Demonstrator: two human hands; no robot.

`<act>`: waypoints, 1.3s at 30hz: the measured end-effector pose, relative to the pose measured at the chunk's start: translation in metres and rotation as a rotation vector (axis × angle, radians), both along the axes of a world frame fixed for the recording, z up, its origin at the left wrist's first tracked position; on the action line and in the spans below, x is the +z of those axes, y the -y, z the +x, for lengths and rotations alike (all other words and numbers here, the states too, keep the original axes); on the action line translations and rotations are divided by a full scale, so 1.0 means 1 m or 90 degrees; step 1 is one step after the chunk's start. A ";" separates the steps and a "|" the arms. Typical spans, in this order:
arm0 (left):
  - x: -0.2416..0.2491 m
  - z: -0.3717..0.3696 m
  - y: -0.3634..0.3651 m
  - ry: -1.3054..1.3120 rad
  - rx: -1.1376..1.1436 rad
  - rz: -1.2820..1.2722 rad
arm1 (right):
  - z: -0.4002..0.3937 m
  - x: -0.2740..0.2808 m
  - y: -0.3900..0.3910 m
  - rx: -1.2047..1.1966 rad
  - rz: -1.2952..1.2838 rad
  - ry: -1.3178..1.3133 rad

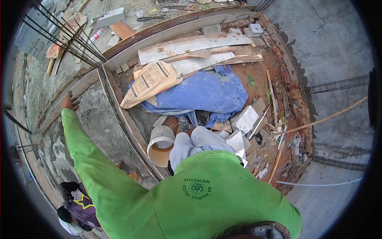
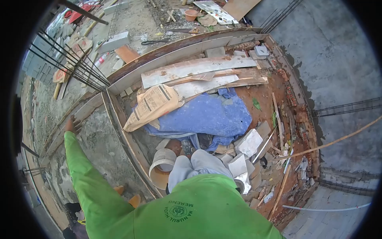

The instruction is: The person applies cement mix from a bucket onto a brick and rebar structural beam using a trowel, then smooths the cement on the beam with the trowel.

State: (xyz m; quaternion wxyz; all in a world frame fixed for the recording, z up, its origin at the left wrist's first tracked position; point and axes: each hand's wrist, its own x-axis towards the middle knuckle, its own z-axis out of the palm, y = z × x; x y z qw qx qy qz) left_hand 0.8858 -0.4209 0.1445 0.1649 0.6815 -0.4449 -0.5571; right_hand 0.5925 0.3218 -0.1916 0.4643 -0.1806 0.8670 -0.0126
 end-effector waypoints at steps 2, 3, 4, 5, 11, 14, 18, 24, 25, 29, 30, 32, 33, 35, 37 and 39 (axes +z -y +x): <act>-0.009 -0.065 0.012 -0.011 -0.036 0.013 | -0.013 0.031 -0.095 -0.076 0.043 -0.005; -0.008 -0.104 0.011 -0.049 -0.091 0.004 | -0.016 0.051 -0.152 -0.121 0.075 -0.008; -0.014 -0.145 0.013 -0.070 -0.111 0.026 | -0.016 0.073 -0.209 -0.168 0.107 -0.012; -0.028 -0.181 0.025 -0.091 -0.130 0.044 | -0.016 0.097 -0.256 -0.215 0.138 -0.013; -0.012 -0.355 0.031 -0.088 -0.253 0.022 | -0.067 0.142 -0.369 -0.802 -0.256 -0.012; -0.014 -0.363 0.072 -0.080 -0.215 0.012 | -0.158 0.145 -0.314 -1.341 -0.843 0.071; -0.022 -0.305 0.178 -0.023 -0.095 -0.044 | -0.271 0.207 -0.161 -1.335 -0.644 0.075; -0.071 -0.111 0.213 0.142 0.190 0.085 | -0.424 0.201 0.034 -1.287 -0.428 0.006; -0.081 -0.089 0.202 0.156 0.220 0.136 | -0.446 0.192 0.063 -1.281 -0.377 -0.039; -0.128 -0.089 0.161 0.298 0.291 0.282 | -0.487 0.186 0.185 -1.198 -0.376 -0.022; -0.148 -0.116 0.154 0.310 0.279 0.303 | -0.496 0.175 0.196 -1.125 -0.360 0.004; -0.183 -0.182 0.134 0.310 0.223 0.349 | -0.519 0.214 0.276 -0.967 -0.289 0.002; -0.201 -0.227 0.127 0.292 0.180 0.370 | -0.538 0.223 0.306 -0.965 -0.292 -0.002; -0.225 -0.315 0.121 0.209 0.041 0.438 | -0.579 0.237 0.358 -0.820 -0.297 0.073; -0.237 -0.417 0.127 0.182 -0.022 0.372 | -0.608 0.238 0.409 -0.719 -0.357 0.068; -0.244 -0.500 0.126 0.100 -0.086 0.258 | -0.624 0.247 0.450 -0.545 -0.393 0.066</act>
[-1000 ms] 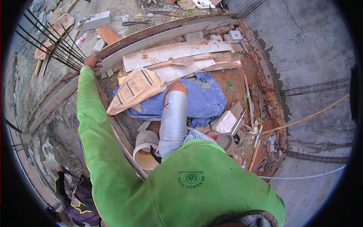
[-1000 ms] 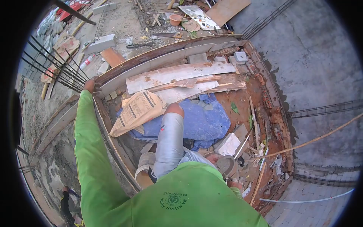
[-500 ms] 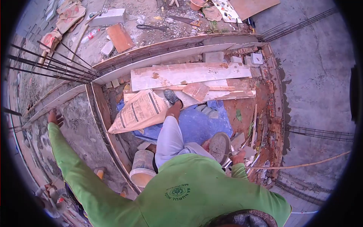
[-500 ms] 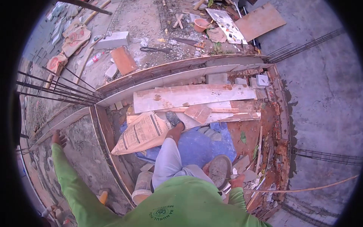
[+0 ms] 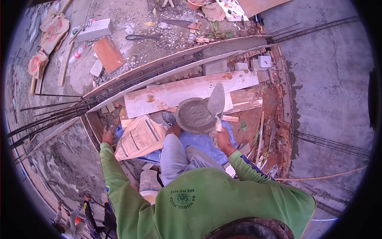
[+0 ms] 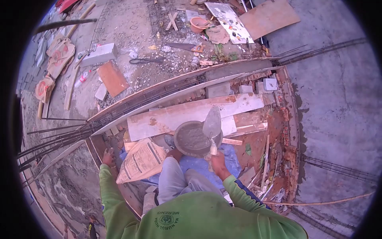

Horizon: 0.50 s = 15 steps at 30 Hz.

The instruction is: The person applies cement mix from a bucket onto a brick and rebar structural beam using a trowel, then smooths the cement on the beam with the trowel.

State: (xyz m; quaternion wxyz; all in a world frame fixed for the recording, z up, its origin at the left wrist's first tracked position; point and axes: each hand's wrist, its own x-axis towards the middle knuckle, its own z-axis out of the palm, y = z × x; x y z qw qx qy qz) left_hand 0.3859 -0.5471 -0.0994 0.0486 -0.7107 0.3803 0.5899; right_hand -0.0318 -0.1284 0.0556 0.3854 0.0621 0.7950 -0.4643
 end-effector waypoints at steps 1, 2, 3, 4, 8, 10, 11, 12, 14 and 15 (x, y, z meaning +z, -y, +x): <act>0.006 -0.039 -0.001 -0.073 -0.031 -0.022 | -0.007 0.008 0.021 0.079 0.008 -0.019; 0.029 -0.081 -0.008 -0.108 -0.072 -0.033 | -0.014 0.024 0.045 0.143 0.021 -0.047; 0.056 -0.110 -0.018 -0.136 -0.103 -0.043 | -0.019 0.044 0.069 0.206 0.035 -0.073; 0.085 -0.140 -0.027 -0.163 -0.133 -0.054 | -0.024 0.059 0.086 0.199 0.033 -0.077; 0.106 -0.156 -0.032 -0.198 -0.090 -0.058 | -0.046 0.096 0.146 0.350 0.024 -0.138; 0.107 -0.143 -0.033 -0.170 0.009 -0.042 | -0.056 0.109 0.174 0.429 0.036 -0.154; 0.087 -0.120 -0.032 -0.154 0.053 -0.020 | -0.060 0.115 0.189 0.528 0.030 -0.175; 0.058 -0.091 -0.033 -0.127 0.121 0.003 | -0.064 0.118 0.202 0.631 0.023 -0.198; 0.045 -0.041 -0.047 -0.098 0.169 0.052 | -0.070 0.119 0.222 0.677 0.034 -0.180; 0.031 -0.010 -0.060 -0.061 0.219 0.076 | -0.073 0.112 0.230 0.719 0.045 -0.163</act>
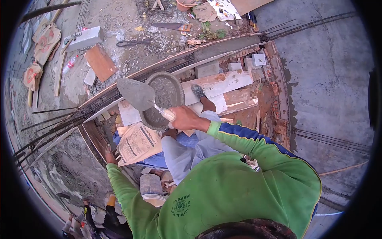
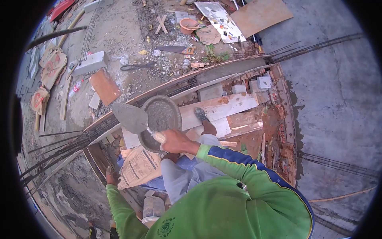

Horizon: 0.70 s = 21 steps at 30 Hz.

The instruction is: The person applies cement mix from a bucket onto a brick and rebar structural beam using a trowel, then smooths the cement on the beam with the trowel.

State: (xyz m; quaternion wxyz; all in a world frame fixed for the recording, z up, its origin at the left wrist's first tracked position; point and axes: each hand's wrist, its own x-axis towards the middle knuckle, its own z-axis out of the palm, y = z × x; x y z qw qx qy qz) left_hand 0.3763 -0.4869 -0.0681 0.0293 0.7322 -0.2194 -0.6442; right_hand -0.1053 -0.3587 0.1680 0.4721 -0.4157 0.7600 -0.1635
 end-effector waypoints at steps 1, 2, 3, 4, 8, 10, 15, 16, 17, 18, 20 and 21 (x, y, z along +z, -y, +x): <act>-0.005 0.027 -0.020 0.011 0.067 -0.008 | -0.003 -0.012 0.005 0.010 -0.006 0.019; 0.006 0.047 -0.040 -0.015 0.112 0.000 | 0.003 -0.031 0.002 0.021 0.001 0.032; 0.026 0.053 -0.066 0.008 0.153 -0.026 | 0.002 -0.054 0.003 0.042 0.008 0.043; 0.038 0.059 -0.095 0.005 0.217 -0.041 | -0.006 -0.074 0.014 0.077 0.010 0.050; 0.081 0.078 -0.219 -0.026 0.317 -0.023 | -0.017 -0.119 0.024 0.170 0.111 0.080; 0.112 0.014 -0.236 -0.009 0.298 -0.048 | -0.019 -0.148 0.026 0.201 0.120 0.074; 0.024 -0.104 -0.215 -0.117 0.256 -0.109 | -0.019 -0.171 -0.005 0.313 0.156 0.052; -0.002 -0.133 -0.195 -0.119 0.206 -0.100 | -0.020 -0.159 -0.009 0.321 0.176 0.061; -0.041 -0.155 -0.182 -0.138 0.165 -0.098 | -0.024 -0.141 -0.012 0.330 0.196 0.067; -0.078 -0.183 -0.167 -0.154 0.147 -0.084 | -0.032 -0.125 -0.018 0.359 0.205 0.083; -0.183 -0.234 -0.155 -0.317 0.148 -0.110 | -0.059 -0.093 -0.028 0.396 0.183 0.134; -0.132 -0.283 -0.113 -0.339 0.239 0.107 | -0.076 -0.072 -0.030 0.382 0.146 0.163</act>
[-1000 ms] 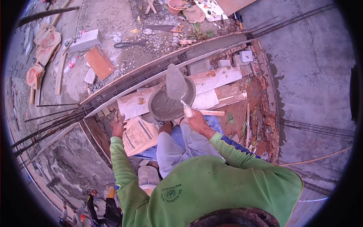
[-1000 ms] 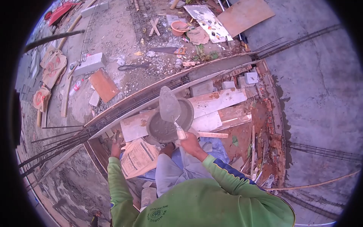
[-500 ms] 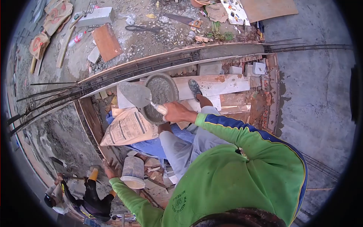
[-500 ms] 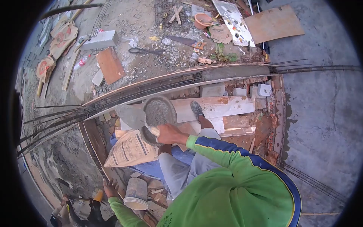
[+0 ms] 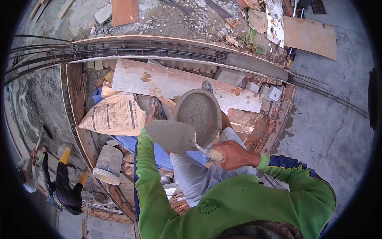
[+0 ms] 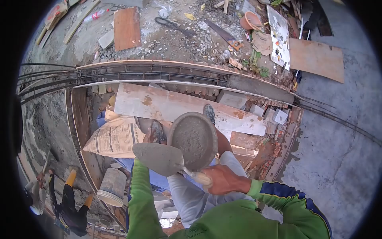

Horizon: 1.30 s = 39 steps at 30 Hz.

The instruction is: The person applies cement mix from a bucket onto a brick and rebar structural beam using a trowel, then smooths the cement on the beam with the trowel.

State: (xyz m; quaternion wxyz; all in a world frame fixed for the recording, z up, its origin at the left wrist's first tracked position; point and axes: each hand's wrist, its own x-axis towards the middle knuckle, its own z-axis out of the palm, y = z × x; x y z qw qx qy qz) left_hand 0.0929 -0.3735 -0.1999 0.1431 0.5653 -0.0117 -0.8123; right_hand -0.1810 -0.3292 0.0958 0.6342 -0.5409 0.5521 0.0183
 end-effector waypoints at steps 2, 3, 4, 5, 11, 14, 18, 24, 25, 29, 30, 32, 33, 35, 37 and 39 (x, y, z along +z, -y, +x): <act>-0.059 -0.068 0.003 -0.142 -0.113 -0.110 | -0.048 0.042 0.027 -0.035 0.093 0.018; -0.073 -0.099 0.003 -0.210 -0.130 -0.128 | -0.076 0.050 0.029 -0.123 0.050 0.019; -0.083 -0.126 -0.003 -0.267 -0.109 -0.114 | -0.103 0.056 0.035 -0.245 0.052 0.004; -0.094 -0.150 -0.011 -0.315 -0.083 -0.095 | -0.126 0.055 0.038 -0.369 0.054 -0.009; -0.143 -0.227 -0.047 -0.387 0.087 0.014 | -0.197 -0.030 0.058 -0.648 -0.045 -0.100; -0.182 -0.270 -0.043 -0.325 0.121 0.101 | -0.235 -0.094 0.084 -0.630 -0.131 -0.158; -0.218 -0.324 -0.035 -0.266 0.192 0.195 | -0.290 -0.160 0.112 -0.665 -0.088 -0.171; -0.261 -0.379 -0.078 -0.433 0.304 0.270 | -0.318 -0.229 0.154 -0.714 -0.084 -0.138; -0.272 -0.391 -0.087 -0.445 0.316 0.295 | -0.322 -0.238 0.155 -0.705 -0.093 -0.152; -0.294 -0.419 -0.122 -0.372 0.289 0.066 | -0.338 -0.268 0.150 -0.720 -0.076 -0.170; -0.299 -0.423 -0.125 -0.428 0.296 0.063 | -0.346 -0.270 0.145 -0.704 -0.062 -0.138; -0.297 -0.429 -0.123 -0.433 0.340 0.138 | -0.348 -0.275 0.142 -0.709 -0.053 -0.120; -0.287 -0.432 -0.115 -0.446 0.375 0.208 | -0.349 -0.274 0.142 -0.720 -0.055 -0.104; -0.268 -0.433 -0.092 -0.425 0.332 0.215 | -0.354 -0.278 0.145 -0.714 -0.077 -0.108; -0.242 -0.432 -0.077 -0.405 0.292 0.228 | -0.360 -0.279 0.149 -0.704 -0.096 -0.115; -0.217 -0.433 -0.068 -0.307 0.242 0.179 | -0.371 -0.280 0.158 -0.691 -0.092 -0.093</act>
